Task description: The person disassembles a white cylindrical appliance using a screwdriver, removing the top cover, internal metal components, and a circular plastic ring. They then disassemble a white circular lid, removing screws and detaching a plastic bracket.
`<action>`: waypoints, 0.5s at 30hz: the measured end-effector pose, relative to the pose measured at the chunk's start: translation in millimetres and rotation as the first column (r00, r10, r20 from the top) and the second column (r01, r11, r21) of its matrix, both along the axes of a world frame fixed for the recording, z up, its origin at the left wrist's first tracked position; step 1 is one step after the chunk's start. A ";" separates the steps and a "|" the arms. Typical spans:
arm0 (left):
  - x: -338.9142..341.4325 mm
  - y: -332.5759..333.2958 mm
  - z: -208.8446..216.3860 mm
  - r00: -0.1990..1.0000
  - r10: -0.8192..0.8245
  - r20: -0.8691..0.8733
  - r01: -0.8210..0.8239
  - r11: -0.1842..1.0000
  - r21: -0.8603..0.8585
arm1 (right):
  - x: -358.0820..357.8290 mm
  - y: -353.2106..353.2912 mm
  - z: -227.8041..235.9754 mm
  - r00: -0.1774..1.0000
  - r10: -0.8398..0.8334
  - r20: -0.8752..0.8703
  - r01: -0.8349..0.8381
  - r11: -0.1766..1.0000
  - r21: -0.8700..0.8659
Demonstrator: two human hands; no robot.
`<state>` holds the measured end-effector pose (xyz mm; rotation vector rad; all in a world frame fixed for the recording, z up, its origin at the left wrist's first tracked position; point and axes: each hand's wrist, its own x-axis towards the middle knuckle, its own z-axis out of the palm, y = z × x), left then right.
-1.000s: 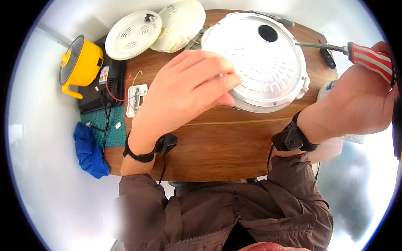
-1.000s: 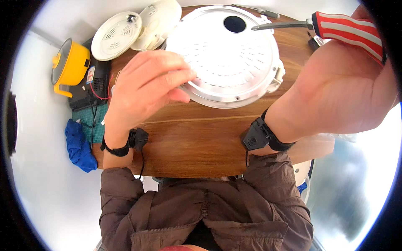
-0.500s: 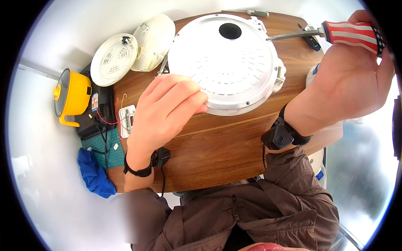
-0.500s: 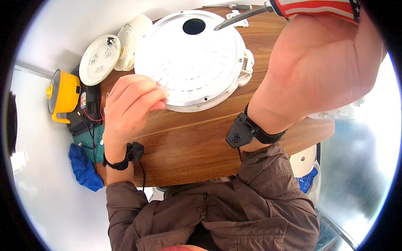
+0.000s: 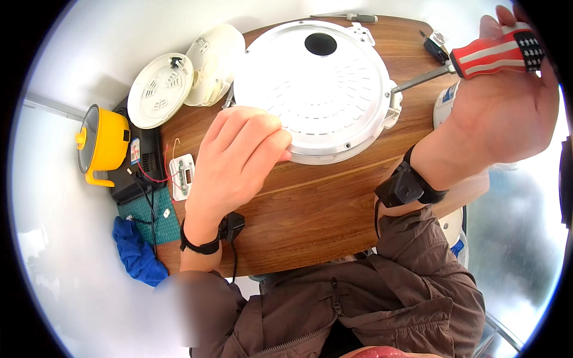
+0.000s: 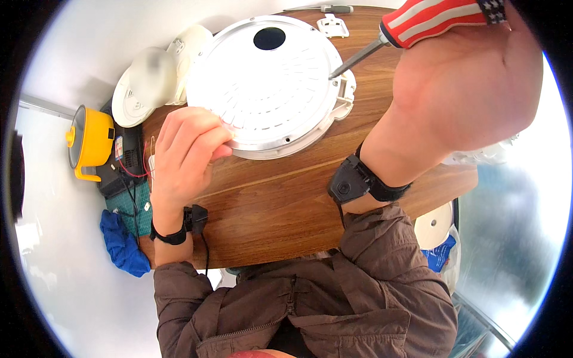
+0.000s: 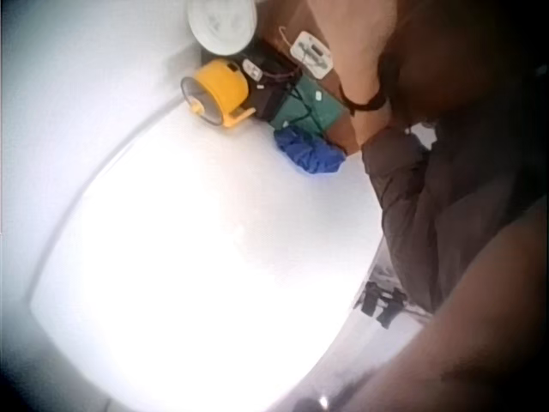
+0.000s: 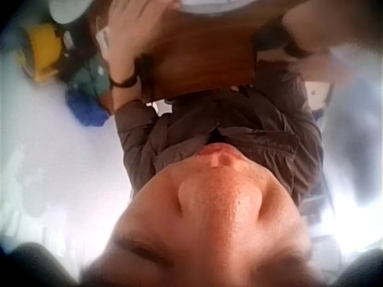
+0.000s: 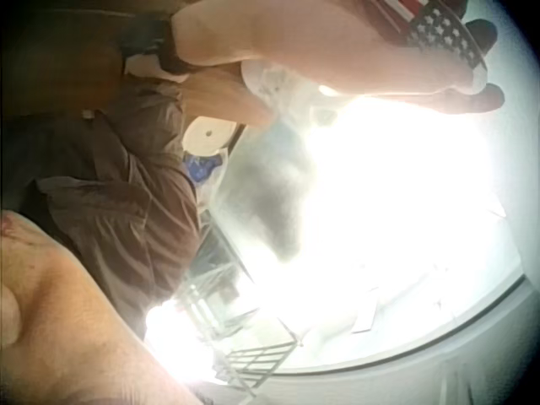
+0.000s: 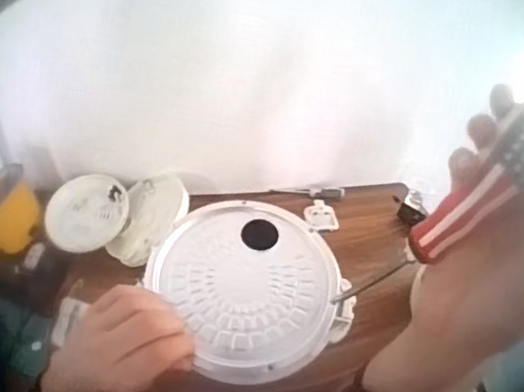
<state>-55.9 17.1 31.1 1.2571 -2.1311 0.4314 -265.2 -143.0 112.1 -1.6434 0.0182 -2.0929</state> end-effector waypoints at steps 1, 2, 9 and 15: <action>0.3 -0.2 -0.6 1.000 -0.001 0.001 0.001 1.000 -0.003 | -0.8 -1.5 0.8 1.000 -0.007 -0.006 0.007 1.000 -0.008; -0.4 0.4 0.4 1.000 0.004 -0.007 -0.004 1.000 0.008 | -2.0 -2.8 1.2 1.000 -0.016 -0.014 0.016 1.000 -0.014; -0.5 2.5 1.8 1.000 0.022 -0.012 -0.022 1.000 0.002 | 2.5 -12.1 0.2 0.999 -0.001 -0.043 0.000 0.999 -0.033; -0.4 -0.7 0.2 1.000 0.020 0.011 -0.019 0.998 -0.058 | 9.3 -13.3 0.4 0.986 0.160 -0.035 -0.161 0.987 -0.010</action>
